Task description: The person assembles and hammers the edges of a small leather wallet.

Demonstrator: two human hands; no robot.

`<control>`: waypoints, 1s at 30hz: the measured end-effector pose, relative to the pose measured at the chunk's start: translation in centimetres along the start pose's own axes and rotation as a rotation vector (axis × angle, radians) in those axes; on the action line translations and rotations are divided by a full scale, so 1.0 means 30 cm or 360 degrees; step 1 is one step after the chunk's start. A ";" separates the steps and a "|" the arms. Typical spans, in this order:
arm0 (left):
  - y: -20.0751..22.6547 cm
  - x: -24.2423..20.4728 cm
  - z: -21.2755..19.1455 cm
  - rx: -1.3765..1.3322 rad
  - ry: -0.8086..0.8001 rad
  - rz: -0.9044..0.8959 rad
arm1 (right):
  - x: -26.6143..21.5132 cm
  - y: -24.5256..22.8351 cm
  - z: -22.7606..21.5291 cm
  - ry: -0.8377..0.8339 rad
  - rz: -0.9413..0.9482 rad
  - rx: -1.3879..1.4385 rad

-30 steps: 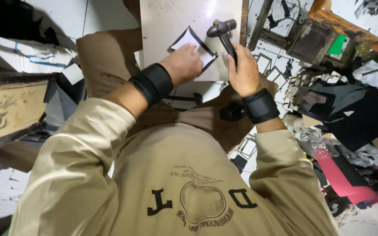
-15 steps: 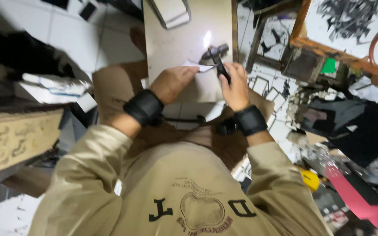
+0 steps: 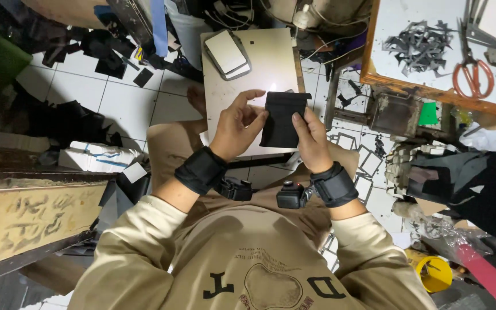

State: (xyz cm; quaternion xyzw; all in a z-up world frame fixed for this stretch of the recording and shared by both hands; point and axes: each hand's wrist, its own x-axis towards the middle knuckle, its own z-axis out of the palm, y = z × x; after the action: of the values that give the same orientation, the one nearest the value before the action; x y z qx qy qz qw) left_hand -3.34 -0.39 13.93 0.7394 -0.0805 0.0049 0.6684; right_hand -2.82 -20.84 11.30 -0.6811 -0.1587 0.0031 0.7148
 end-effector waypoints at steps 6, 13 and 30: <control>0.037 -0.069 0.005 -0.0065 -0.0092 0.0284 | -0.086 0.026 -0.039 0.0024 -0.0102 -0.0121; 0.085 -0.124 0.017 0.0046 -0.0169 0.0312 | -0.158 -0.044 -0.039 0.0064 -0.0134 -0.0179; 0.087 -0.131 -0.067 -0.0131 -0.0311 0.0257 | -0.135 -0.043 0.002 -0.0079 0.0027 0.0058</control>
State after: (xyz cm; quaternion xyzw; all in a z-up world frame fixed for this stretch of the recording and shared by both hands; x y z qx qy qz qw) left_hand -7.35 1.78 16.28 0.6994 -0.2046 -0.0167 0.6846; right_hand -6.94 -21.76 11.64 -0.6690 -0.1706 0.0290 0.7228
